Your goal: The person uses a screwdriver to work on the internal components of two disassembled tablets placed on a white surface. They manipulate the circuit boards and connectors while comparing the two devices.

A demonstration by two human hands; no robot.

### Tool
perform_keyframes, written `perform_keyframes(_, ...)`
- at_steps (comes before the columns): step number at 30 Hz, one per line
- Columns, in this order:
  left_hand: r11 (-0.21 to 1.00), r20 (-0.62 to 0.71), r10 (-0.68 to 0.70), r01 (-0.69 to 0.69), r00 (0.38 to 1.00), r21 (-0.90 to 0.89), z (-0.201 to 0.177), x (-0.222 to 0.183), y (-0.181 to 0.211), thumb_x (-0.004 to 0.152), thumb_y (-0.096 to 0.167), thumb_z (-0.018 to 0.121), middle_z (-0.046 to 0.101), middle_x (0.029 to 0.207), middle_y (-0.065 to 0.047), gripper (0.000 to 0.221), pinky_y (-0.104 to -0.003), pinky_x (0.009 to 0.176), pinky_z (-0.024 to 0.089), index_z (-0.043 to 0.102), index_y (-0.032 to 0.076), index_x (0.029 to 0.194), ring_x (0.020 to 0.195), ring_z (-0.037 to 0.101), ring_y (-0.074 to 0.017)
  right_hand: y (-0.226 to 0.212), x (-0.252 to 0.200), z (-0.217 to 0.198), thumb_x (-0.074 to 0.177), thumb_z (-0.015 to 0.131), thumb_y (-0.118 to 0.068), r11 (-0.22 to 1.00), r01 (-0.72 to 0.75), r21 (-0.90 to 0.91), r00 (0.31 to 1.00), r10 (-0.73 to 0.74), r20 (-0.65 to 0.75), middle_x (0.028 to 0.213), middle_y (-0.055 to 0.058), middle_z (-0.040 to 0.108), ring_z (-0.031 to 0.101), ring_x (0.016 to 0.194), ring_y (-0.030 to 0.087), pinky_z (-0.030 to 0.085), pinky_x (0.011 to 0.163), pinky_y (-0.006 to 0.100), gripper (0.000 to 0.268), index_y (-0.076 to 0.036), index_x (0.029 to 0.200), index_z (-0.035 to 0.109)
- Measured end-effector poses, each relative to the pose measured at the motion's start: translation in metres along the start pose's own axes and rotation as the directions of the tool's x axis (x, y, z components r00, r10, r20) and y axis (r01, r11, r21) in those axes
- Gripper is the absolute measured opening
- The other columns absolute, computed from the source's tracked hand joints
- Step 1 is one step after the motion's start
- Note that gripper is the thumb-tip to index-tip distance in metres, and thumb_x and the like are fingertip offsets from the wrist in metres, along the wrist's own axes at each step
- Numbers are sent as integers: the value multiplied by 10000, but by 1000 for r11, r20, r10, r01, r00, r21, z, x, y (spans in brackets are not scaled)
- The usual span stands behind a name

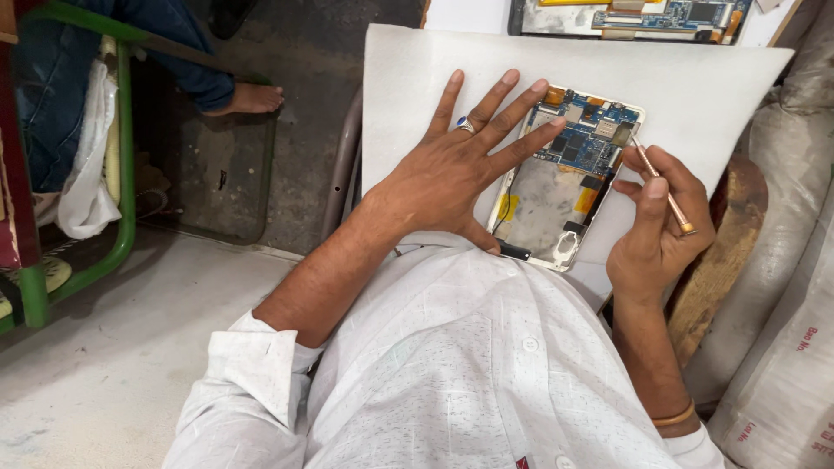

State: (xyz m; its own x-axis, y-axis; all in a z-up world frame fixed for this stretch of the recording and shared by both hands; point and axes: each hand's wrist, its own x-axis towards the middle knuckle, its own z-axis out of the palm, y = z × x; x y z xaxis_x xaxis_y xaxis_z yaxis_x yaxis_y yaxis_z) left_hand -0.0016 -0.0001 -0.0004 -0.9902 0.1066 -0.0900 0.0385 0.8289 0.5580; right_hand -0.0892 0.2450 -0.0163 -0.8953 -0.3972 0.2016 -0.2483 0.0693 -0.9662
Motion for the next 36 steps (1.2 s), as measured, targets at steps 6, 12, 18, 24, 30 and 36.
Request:
perform_keyframes(6,1000,7,6,-6,1000,16,-4,3,-1,182,710,928,83,1713,-12,1632,-631,1284,-84,182,372,1594,1589,55,-274,2,9,3,1218,551,-226,1000,2,11,1000,-2,-21,1259,187,707,712,1182,222,634,914,298,318,39,1389,588)
perform_keyframes(12,996,59,-15,10,998,87,-7,4,-1,183,819,816,95,1712,-22,1591,-616,1270,-89,211,391,1591,1583,53,-271,6,9,-3,1207,552,-215,999,-13,35,1000,13,-18,1252,189,705,716,1172,224,633,913,299,311,39,1383,587)
perform_keyframes(18,996,-28,-25,27,999,84,0,6,-4,390,1031,542,170,1714,13,1444,-586,1286,-64,241,326,1613,1584,94,-223,6,9,0,1200,536,-186,997,12,81,1000,-10,-25,1237,187,699,716,1158,230,638,899,316,298,34,1392,593)
perform_keyframes(24,998,-103,-9,16,995,68,16,8,-10,592,957,612,218,1714,24,1283,-559,1292,-57,282,277,1629,1585,115,-206,12,7,-8,1187,554,-168,991,18,131,1000,-18,-1,1159,193,720,724,1086,223,620,886,323,267,41,1339,623)
perform_keyframes(30,994,-117,7,6,993,107,22,10,-12,641,930,642,240,1712,-2,1248,-558,1284,-60,317,240,1628,1580,134,-208,19,10,-17,1162,533,-182,968,3,250,1000,-5,7,1054,183,747,748,952,204,639,868,332,281,46,1277,651)
perform_keyframes(36,994,-125,14,0,992,113,23,11,-12,694,934,629,239,1708,-14,1197,-559,1274,-61,327,245,1625,1574,145,-215,17,9,-17,1158,553,-126,981,1,192,999,-7,34,1061,188,737,742,959,203,638,892,339,234,56,1274,643)
